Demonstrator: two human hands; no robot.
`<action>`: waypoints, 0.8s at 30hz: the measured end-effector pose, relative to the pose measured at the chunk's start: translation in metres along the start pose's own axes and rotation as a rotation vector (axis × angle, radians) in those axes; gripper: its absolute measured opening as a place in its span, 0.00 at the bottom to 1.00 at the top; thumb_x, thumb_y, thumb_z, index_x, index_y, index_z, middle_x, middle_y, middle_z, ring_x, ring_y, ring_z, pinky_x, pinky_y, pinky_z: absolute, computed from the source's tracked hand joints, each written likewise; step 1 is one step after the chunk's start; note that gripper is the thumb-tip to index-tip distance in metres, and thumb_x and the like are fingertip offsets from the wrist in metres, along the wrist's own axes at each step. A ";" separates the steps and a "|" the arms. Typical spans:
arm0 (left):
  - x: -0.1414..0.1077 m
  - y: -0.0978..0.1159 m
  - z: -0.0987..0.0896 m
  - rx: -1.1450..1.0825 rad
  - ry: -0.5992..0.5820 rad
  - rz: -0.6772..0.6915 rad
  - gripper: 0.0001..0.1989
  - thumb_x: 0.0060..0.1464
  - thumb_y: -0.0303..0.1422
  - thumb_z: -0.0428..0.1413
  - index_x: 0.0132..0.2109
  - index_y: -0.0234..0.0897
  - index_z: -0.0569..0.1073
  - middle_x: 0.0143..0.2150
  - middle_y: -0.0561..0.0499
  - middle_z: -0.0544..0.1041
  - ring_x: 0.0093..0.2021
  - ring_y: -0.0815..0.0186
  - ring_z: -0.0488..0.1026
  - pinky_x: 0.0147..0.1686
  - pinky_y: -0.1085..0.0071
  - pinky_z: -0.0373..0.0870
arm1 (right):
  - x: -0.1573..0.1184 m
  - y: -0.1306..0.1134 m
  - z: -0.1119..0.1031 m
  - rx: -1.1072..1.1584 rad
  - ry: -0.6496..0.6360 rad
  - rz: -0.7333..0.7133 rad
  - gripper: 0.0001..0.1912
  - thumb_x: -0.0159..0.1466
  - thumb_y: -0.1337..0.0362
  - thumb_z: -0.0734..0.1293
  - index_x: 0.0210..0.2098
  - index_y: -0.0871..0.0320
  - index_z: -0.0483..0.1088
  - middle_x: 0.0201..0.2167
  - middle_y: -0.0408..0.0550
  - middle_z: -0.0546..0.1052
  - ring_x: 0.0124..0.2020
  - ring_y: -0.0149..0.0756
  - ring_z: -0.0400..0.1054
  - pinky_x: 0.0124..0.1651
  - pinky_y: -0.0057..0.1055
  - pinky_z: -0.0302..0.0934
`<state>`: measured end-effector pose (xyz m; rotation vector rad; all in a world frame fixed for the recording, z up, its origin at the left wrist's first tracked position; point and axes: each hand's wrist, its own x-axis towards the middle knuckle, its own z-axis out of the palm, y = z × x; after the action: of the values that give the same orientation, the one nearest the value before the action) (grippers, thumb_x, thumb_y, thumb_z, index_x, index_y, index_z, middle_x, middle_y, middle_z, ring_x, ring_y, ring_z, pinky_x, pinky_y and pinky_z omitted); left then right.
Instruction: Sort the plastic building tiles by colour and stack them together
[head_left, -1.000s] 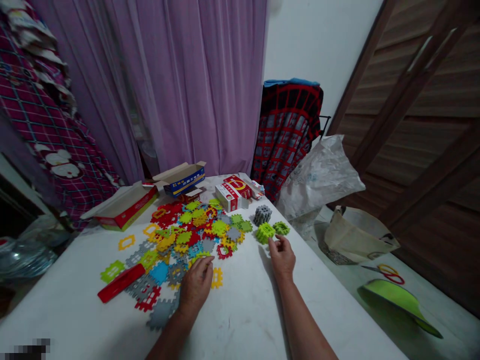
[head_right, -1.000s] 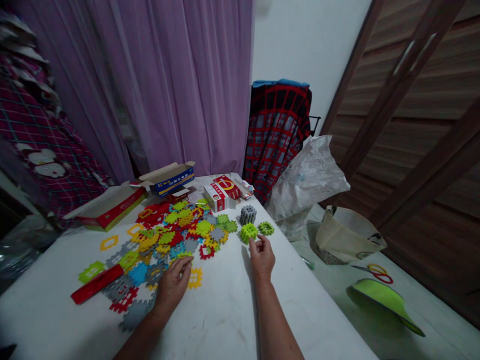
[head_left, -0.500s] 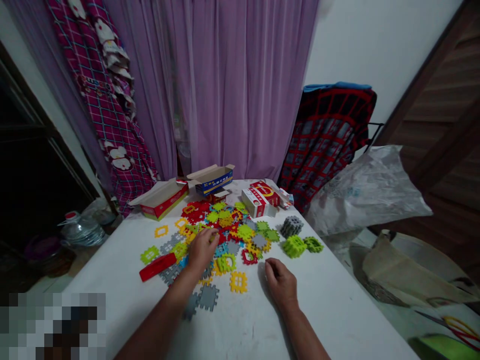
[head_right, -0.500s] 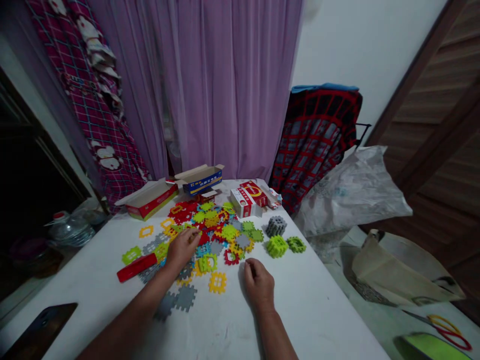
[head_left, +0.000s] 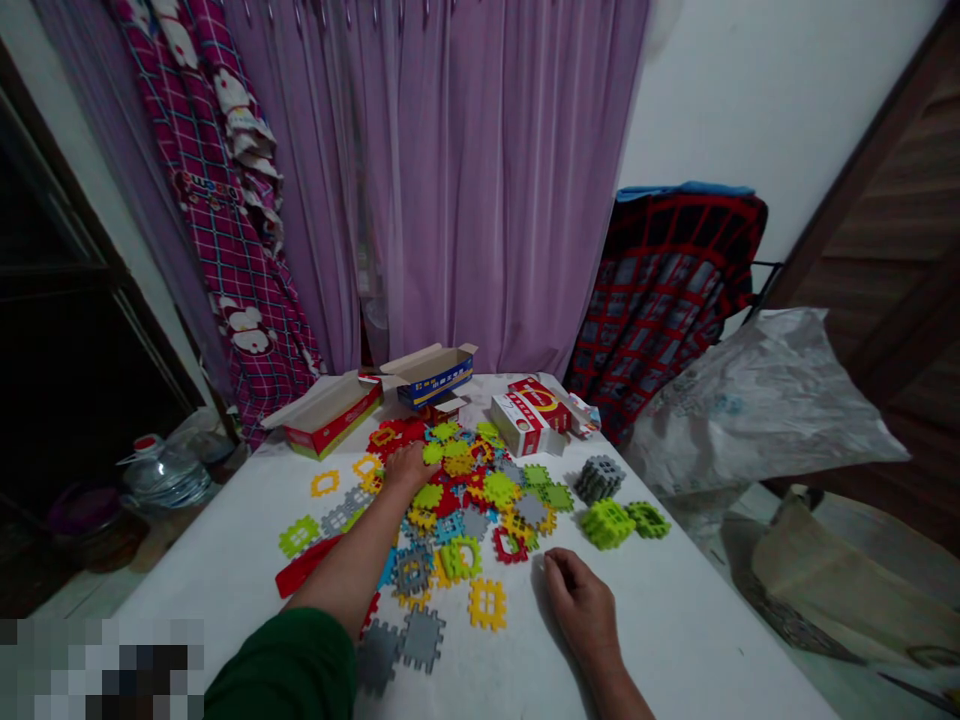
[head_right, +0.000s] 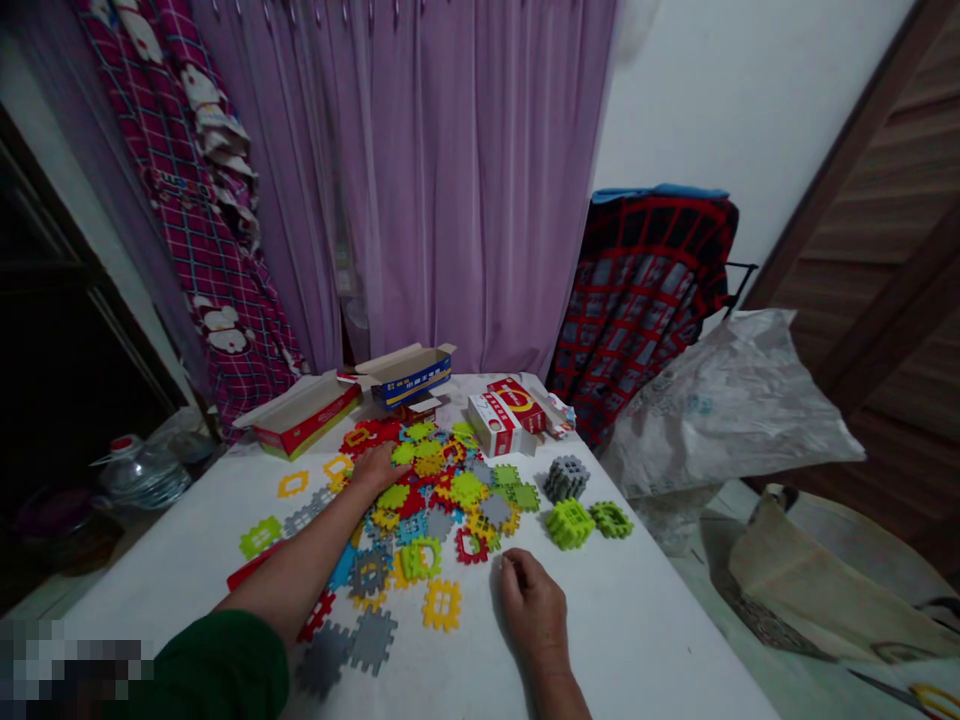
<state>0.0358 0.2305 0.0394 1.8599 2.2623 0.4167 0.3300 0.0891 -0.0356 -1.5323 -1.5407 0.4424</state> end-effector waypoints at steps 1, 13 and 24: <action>0.001 -0.001 0.000 -0.021 -0.003 0.003 0.24 0.50 0.42 0.60 0.54 0.39 0.73 0.55 0.39 0.77 0.58 0.48 0.70 0.56 0.57 0.61 | 0.000 0.000 0.000 0.005 0.000 0.005 0.20 0.62 0.47 0.60 0.32 0.55 0.75 0.27 0.46 0.80 0.26 0.36 0.74 0.31 0.27 0.65; -0.003 -0.028 -0.011 -0.607 -0.192 -0.016 0.18 0.62 0.46 0.46 0.39 0.37 0.72 0.32 0.49 0.80 0.33 0.64 0.78 0.31 0.73 0.68 | 0.001 -0.003 -0.002 0.026 0.009 0.039 0.21 0.60 0.46 0.60 0.32 0.55 0.75 0.27 0.46 0.80 0.26 0.37 0.74 0.31 0.28 0.65; -0.071 0.001 -0.003 -0.897 -0.369 -0.036 0.17 0.51 0.47 0.58 0.32 0.36 0.70 0.28 0.55 0.75 0.20 0.74 0.68 0.16 0.79 0.53 | 0.001 -0.005 -0.002 0.007 0.011 0.052 0.21 0.60 0.47 0.60 0.32 0.55 0.75 0.26 0.46 0.79 0.26 0.36 0.73 0.32 0.28 0.63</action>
<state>0.0500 0.1611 0.0398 1.2785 1.4775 0.8255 0.3289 0.0887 -0.0307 -1.5699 -1.4918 0.4684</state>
